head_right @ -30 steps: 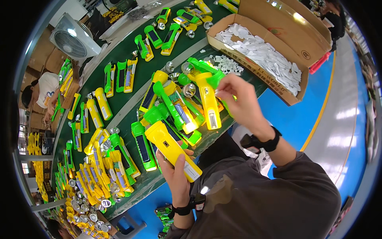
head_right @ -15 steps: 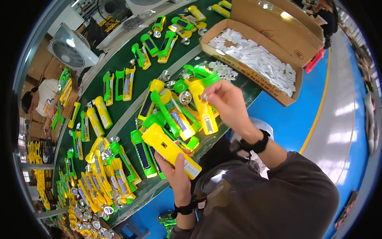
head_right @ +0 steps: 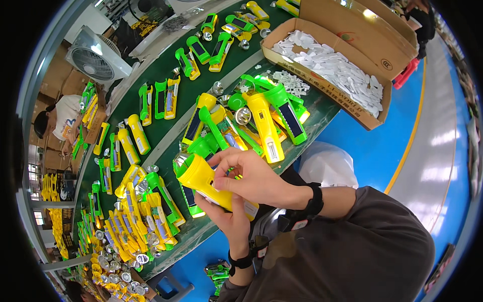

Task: Assemble green and yellow solar-powered flashlights on a factory assembly line.

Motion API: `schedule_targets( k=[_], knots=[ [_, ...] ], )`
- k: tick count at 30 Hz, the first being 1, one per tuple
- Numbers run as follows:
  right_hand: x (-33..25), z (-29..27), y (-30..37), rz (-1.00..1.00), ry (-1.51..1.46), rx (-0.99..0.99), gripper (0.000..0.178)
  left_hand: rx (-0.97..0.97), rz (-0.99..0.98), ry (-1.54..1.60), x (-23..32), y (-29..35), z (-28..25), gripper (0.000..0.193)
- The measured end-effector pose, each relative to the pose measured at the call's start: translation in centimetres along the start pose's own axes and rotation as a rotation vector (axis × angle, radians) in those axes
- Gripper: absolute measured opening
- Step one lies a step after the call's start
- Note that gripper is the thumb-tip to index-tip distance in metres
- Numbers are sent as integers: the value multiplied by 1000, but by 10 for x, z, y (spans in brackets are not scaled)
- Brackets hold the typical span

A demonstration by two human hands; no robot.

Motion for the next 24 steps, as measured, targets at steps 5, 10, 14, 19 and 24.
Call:
schedule_targets(
  k=[5,10,14,19,24],
  knots=[
    [12,7,1,-60,-170,55,14,-5,40,-35,0,0,0,66],
    [3,7,-1,8,-264,-26,28,-82,113,-192,0,0,-4,66],
    [13,12,-2,-40,-166,-22,36,-127,214,-284,-2,-4,-4,62],
    [9,19,-4,22,-248,-47,42,-65,-17,-87,5,-7,-13,63],
    [11,26,0,15,-368,-43,42,-60,-52,-64,14,-6,-13,66]
  ],
)
Point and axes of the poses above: each hand's wrist, its own y-axis away from the middle knuckle, its own z-axis out of the palm, x = y × z, the point moved 1 cm from there along -y, towards the middle knuckle, and after that the axes turned 4 degrees about y, right-handed, at the moved point
